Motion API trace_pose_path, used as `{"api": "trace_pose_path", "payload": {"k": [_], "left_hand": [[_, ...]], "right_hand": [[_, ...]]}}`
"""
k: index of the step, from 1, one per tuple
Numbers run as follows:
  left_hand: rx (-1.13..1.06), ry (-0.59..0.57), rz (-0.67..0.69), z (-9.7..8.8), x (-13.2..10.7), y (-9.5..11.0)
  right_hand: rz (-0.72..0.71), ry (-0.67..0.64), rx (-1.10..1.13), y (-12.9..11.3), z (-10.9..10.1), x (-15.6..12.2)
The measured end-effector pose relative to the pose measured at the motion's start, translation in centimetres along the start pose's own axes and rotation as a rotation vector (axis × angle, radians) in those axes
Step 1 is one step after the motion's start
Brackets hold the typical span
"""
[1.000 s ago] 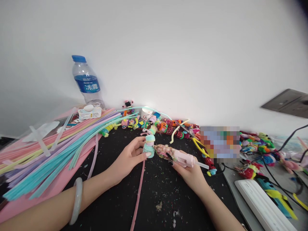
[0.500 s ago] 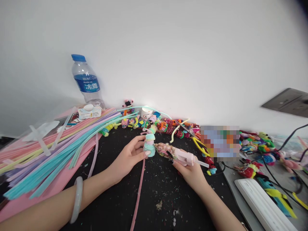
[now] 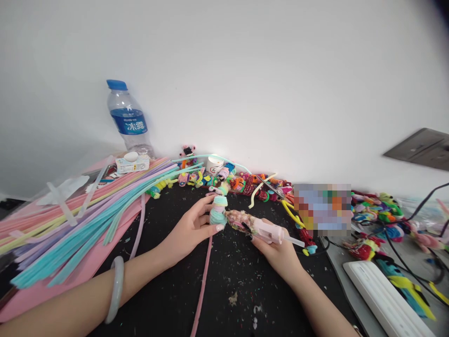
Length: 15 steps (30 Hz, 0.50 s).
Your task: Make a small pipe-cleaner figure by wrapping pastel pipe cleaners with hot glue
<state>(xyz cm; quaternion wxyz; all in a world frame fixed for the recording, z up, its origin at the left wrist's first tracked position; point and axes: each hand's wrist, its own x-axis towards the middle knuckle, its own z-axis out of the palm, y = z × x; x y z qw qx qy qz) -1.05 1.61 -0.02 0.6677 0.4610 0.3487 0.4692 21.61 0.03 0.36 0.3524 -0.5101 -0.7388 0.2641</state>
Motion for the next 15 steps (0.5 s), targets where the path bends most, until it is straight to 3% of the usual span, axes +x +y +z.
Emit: {"api": "trace_pose_path", "payload": {"k": [15], "left_hand": [[0.097, 0.009, 0.006, -0.16, -0.17, 0.19]], "right_hand": [[-0.024, 0.016, -0.074, 0.16, 0.12, -0.19]]}}
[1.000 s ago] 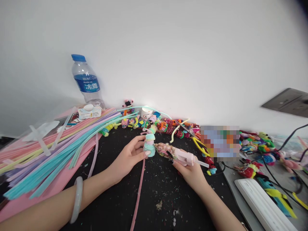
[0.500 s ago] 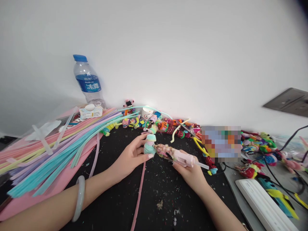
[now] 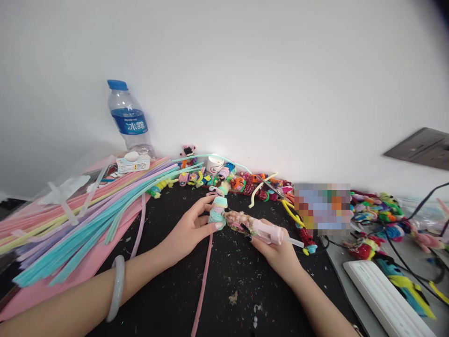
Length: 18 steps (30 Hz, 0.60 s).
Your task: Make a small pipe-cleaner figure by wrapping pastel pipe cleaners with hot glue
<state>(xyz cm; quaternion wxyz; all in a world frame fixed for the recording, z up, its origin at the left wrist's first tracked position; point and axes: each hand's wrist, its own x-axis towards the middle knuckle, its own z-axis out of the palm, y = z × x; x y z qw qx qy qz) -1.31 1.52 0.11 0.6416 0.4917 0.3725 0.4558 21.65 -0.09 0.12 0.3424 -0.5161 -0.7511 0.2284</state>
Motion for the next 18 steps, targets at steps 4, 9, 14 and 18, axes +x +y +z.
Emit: {"api": "trace_pose_path", "payload": {"k": [4, 9, 14, 18], "left_hand": [[-0.011, 0.008, -0.024, 0.08, -0.03, 0.22], [-0.005, -0.01, -0.008, 0.03, -0.04, 0.26], [0.005, -0.019, 0.009, -0.06, -0.04, 0.14], [0.014, -0.022, 0.015, -0.11, -0.06, 0.06]], "right_hand": [[0.005, -0.007, 0.029, -0.26, -0.08, 0.18], [-0.003, -0.009, 0.059, -0.16, -0.07, 0.22], [0.0, -0.025, 0.077, -0.15, -0.12, 0.23], [0.005, -0.026, 0.094, -0.49, -0.21, 0.39]]}}
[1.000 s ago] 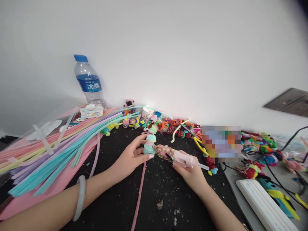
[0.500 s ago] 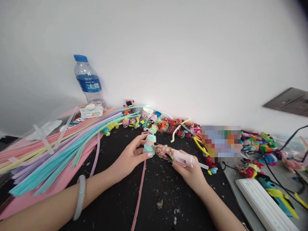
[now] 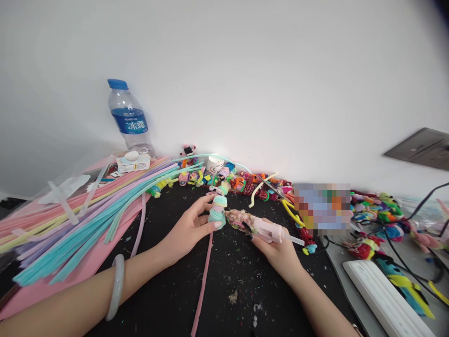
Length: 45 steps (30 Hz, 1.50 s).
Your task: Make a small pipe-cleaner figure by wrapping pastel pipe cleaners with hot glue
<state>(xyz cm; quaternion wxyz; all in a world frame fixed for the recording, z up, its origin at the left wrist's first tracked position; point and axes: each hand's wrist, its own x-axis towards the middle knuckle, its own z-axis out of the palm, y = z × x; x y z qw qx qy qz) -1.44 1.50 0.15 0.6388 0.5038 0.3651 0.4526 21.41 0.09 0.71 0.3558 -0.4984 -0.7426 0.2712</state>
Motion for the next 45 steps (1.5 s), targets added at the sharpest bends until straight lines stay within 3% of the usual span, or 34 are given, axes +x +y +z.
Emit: {"api": "trace_pose_path", "payload": {"k": [31, 45], "left_hand": [[-0.092, -0.042, -0.01, 0.01, -0.05, 0.06], [0.052, -0.015, 0.03, -0.09, -0.04, -0.29]], "right_hand": [[-0.023, 0.024, 0.007, -0.07, 0.02, 0.15], [-0.026, 0.054, -0.117, 0.18, 0.21, -0.36]]}}
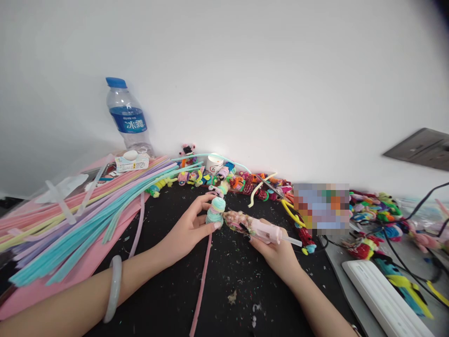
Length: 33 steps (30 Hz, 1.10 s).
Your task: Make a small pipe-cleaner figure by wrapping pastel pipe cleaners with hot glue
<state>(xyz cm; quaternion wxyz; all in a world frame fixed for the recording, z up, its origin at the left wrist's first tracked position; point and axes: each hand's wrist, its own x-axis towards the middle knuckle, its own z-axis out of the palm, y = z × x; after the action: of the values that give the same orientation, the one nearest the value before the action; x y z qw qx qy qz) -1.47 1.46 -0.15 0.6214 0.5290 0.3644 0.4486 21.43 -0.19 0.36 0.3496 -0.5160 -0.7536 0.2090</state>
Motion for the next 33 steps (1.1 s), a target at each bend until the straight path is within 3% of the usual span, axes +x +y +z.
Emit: {"api": "trace_pose_path", "payload": {"k": [33], "left_hand": [[-0.049, 0.004, -0.013, 0.08, -0.2, 0.66]], "right_hand": [[-0.005, -0.013, 0.119, -0.25, -0.14, 0.46]]}}
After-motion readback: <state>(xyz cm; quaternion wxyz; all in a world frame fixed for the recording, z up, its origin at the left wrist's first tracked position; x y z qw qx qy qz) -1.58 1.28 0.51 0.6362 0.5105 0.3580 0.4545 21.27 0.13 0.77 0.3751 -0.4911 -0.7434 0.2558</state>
